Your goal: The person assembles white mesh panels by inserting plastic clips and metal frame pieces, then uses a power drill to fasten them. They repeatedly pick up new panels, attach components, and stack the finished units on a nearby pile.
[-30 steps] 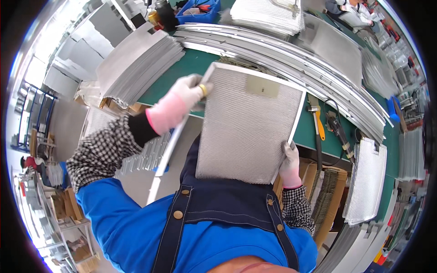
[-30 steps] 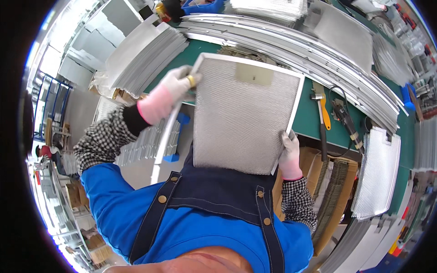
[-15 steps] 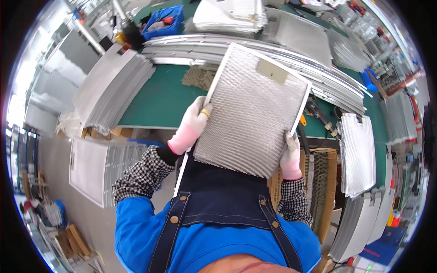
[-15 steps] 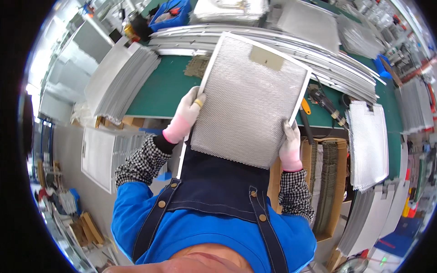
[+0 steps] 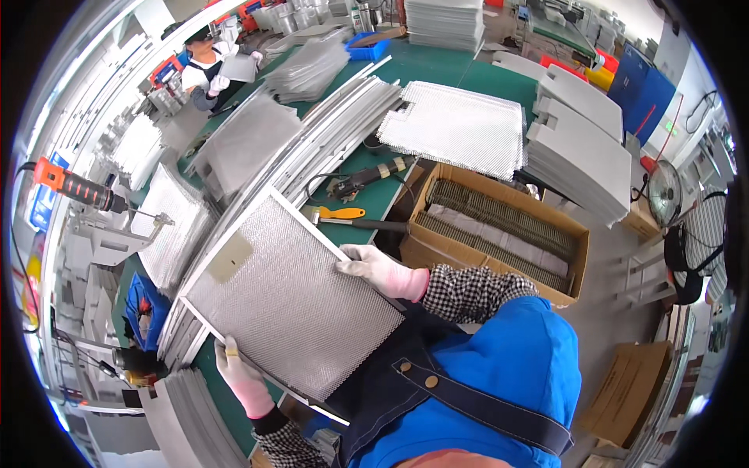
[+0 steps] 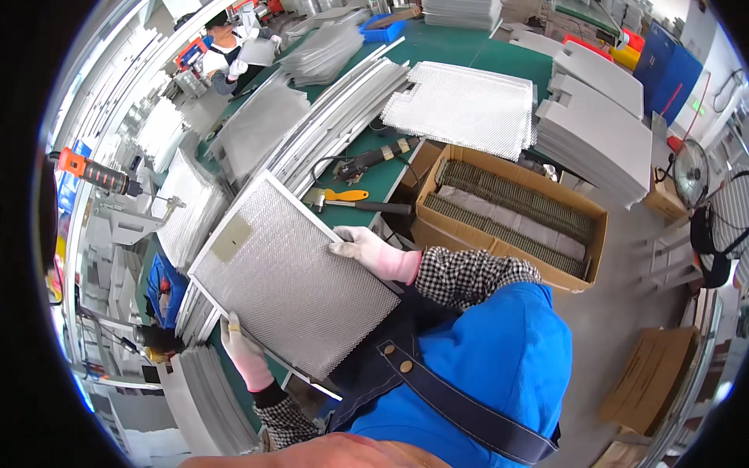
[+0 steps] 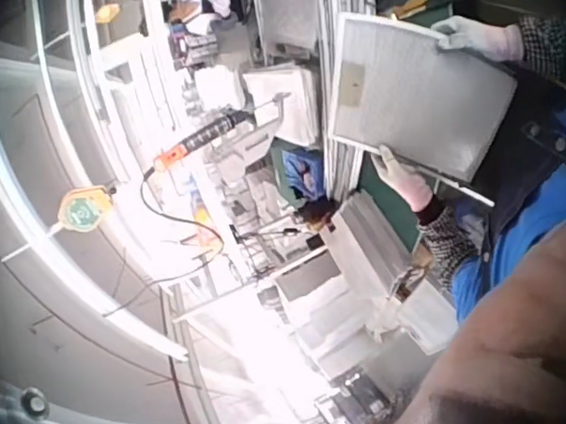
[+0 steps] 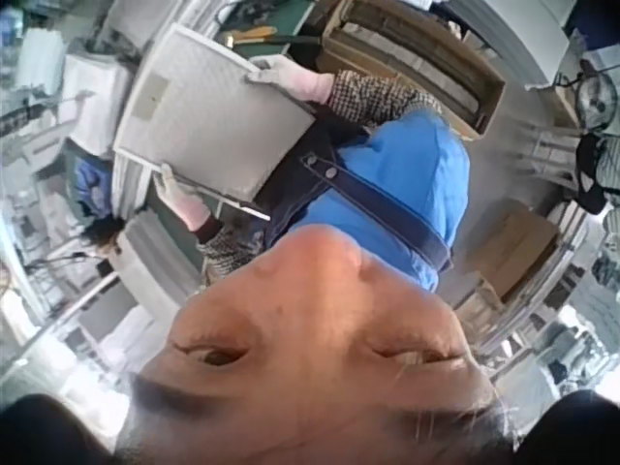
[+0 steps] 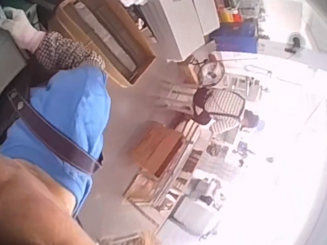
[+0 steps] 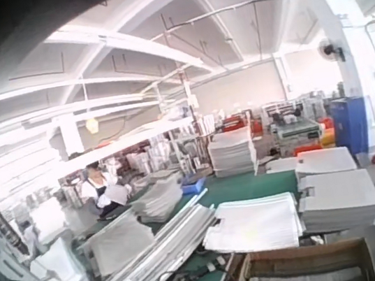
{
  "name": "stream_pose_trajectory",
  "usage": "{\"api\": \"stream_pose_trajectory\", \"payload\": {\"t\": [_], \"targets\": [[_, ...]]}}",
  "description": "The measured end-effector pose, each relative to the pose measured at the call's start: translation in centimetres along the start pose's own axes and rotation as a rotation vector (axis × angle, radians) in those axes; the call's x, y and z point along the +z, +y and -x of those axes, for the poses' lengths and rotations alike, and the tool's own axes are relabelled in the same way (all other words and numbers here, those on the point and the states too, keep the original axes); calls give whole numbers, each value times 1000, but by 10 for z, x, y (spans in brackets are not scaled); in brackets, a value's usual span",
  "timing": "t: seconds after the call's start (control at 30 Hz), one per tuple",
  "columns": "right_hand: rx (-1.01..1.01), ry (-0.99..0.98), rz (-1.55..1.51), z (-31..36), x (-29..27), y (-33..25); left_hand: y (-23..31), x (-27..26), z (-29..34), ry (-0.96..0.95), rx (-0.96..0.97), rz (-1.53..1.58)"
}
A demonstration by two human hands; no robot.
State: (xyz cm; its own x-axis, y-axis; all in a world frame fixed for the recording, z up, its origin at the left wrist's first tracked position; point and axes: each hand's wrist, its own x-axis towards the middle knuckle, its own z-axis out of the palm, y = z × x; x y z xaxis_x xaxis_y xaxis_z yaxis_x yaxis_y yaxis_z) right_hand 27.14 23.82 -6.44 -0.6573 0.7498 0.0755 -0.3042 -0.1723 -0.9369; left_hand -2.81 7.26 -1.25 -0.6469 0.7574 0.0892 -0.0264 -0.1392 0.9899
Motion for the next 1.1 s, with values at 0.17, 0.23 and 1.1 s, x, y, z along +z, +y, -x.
{"api": "stream_pose_trajectory", "payload": {"t": [0.17,0.23,1.1], "targets": [[-15,-103,36,-10,14,-20,30,3,16,-16,-61,114],[-45,-87,-49,-7,24,-15,36,-7,13,-85,-75,156],[-141,181,-240,-33,18,-29,35,23,70,52,-32,-227]]}}
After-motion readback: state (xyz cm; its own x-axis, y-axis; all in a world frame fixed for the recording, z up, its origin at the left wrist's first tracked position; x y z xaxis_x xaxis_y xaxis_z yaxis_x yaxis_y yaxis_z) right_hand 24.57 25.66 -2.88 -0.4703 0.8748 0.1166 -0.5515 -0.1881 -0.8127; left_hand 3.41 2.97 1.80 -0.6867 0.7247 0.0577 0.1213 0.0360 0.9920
